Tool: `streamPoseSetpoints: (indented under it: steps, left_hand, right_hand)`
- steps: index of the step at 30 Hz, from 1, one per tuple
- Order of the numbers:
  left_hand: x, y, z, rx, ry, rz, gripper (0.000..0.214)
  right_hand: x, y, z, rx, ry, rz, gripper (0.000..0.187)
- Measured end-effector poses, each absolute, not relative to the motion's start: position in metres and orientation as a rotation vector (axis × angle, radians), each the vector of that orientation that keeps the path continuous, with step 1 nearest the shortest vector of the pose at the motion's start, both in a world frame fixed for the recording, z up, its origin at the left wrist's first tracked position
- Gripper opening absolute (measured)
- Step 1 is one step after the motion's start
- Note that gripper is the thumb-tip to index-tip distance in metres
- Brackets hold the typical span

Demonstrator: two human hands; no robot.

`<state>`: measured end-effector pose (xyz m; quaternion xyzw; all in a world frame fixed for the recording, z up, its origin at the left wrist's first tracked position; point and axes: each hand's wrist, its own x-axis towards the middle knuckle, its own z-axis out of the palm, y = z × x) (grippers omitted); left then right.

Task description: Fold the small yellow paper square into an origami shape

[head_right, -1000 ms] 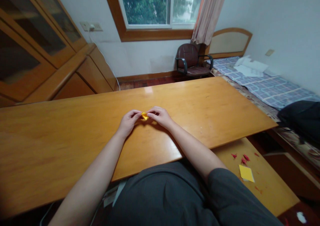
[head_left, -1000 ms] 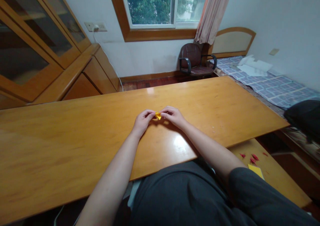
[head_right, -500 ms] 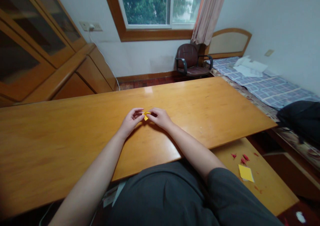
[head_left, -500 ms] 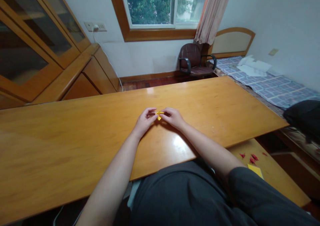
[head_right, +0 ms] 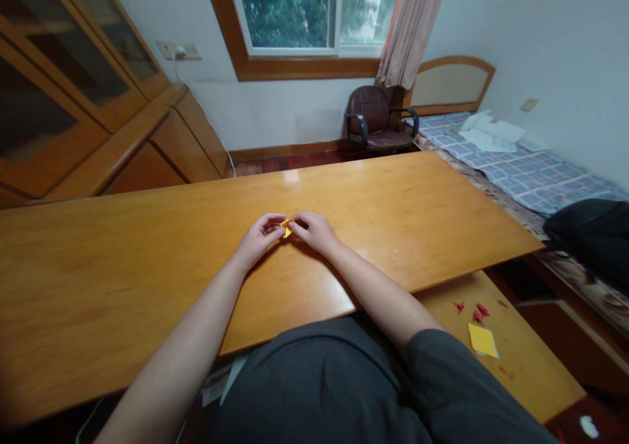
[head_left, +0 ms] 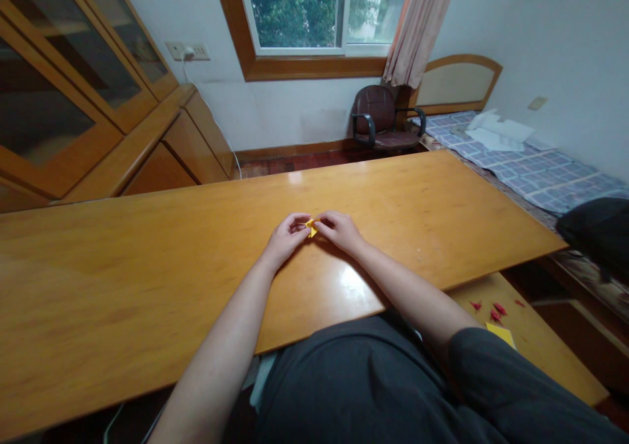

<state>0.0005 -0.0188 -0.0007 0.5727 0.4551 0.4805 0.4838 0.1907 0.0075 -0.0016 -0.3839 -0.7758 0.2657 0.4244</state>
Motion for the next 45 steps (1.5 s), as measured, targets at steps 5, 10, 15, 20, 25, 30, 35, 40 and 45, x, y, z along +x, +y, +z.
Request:
streamPoseSetpoints:
  steps: [5, 10, 15, 20, 25, 30, 35, 40, 45]
  left_hand:
    - [0.0006, -0.0201, 0.0016, 1.383, 1.139, 1.131, 0.035]
    - [0.0005, -0.0190, 0.0014, 1.378, 1.116, 1.149, 0.035]
    - [-0.0008, -0.0175, -0.0010, 1.341, 1.099, 1.157, 0.038]
    - [-0.0029, -0.0156, -0.0022, 1.315, 1.107, 1.178, 0.040]
    - [-0.0045, -0.0150, -0.0018, 1.246, 1.100, 1.208, 0.040]
    - [-0.0071, -0.0147, -0.0030, 1.223, 1.087, 1.176, 0.041]
    - [-0.0066, -0.0145, -0.0031, 1.198, 1.076, 1.149, 0.043]
    - [-0.0049, -0.0159, -0.0012, 1.174, 1.091, 1.142, 0.044]
    - [-0.0053, -0.0155, -0.0025, 1.197, 1.095, 1.134, 0.043]
  right_hand:
    - [0.1902, 0.0068, 0.0010, -0.948, -1.950, 0.661, 0.018]
    - [0.1912, 0.0075, 0.0012, -0.896, -1.950, 0.607, 0.018]
    - [0.1911, 0.0075, 0.0005, -0.887, -1.946, 0.593, 0.015]
    - [0.1908, 0.0060, 0.0026, -0.870, -1.949, 0.609, 0.015]
    - [0.1920, 0.0056, 0.0034, -0.841, -1.971, 0.649, 0.013]
    - [0.1935, 0.0068, 0.0034, -0.824, -1.962, 0.736, 0.014]
    - [0.1951, 0.0102, 0.0026, -0.823, -1.922, 0.796, 0.012]
    - [0.1955, 0.0127, 0.0004, -0.805, -1.925, 0.833, 0.012]
    - [0.1951, 0.0134, 0.0003, -0.822, -1.916, 0.843, 0.010]
